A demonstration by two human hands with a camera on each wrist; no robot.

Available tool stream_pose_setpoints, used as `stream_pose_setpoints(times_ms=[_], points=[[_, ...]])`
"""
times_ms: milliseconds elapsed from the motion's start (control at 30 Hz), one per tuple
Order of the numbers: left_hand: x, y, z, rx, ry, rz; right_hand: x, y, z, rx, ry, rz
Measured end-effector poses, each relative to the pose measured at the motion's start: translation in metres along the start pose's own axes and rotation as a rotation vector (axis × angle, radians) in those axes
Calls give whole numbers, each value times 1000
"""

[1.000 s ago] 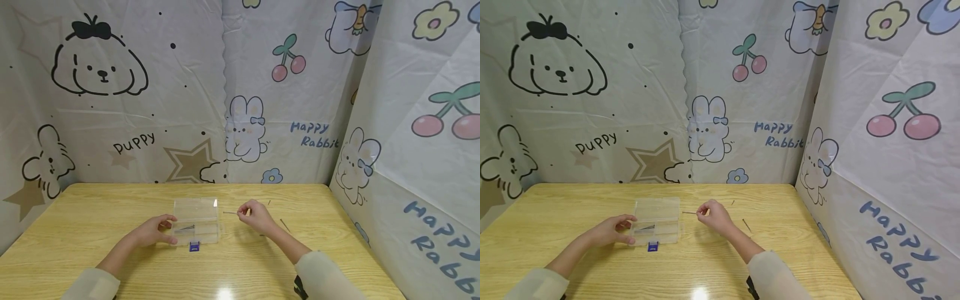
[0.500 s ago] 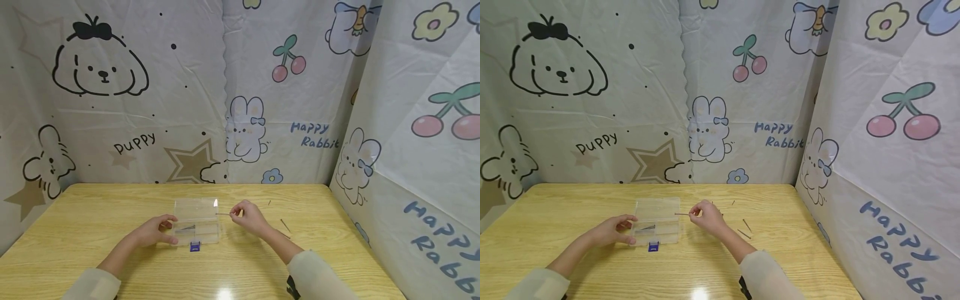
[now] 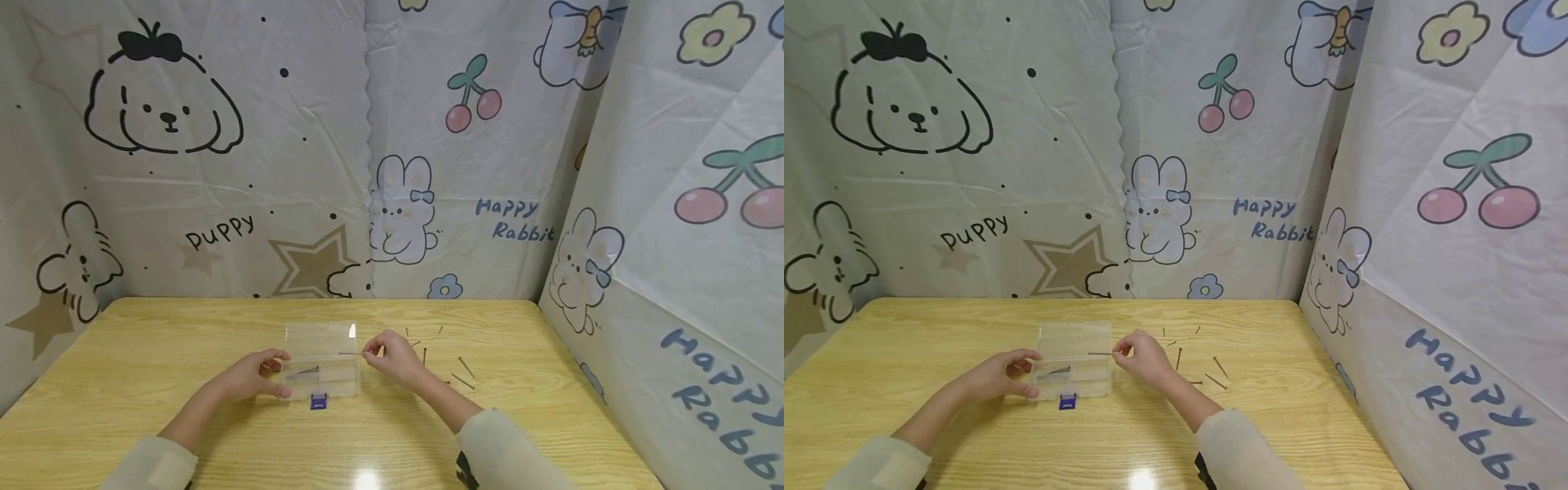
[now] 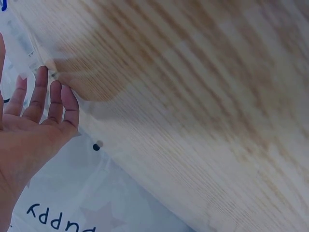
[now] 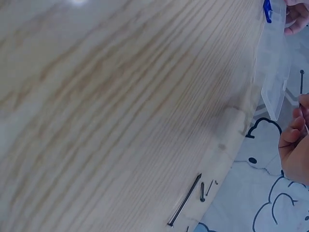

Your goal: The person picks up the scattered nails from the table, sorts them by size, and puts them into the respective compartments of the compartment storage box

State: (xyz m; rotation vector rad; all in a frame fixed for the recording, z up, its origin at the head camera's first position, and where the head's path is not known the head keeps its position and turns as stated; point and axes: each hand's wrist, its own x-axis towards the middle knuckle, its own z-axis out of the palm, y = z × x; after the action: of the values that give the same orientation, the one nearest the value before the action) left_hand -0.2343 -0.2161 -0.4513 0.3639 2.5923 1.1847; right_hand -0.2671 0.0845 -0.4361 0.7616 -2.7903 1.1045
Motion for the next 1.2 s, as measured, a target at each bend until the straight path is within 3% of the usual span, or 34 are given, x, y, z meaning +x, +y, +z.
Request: stream_pose_setpoints(times_ms=[233, 733, 1200], points=[[-1, 3, 0, -4, -5, -3, 6, -12, 12, -3, -41, 29], [-1, 5, 1, 5, 8, -35, 20, -37, 36, 22, -68, 8], [-2, 2, -1, -16, -11, 12, 27, -47, 60, -22, -84, 16]])
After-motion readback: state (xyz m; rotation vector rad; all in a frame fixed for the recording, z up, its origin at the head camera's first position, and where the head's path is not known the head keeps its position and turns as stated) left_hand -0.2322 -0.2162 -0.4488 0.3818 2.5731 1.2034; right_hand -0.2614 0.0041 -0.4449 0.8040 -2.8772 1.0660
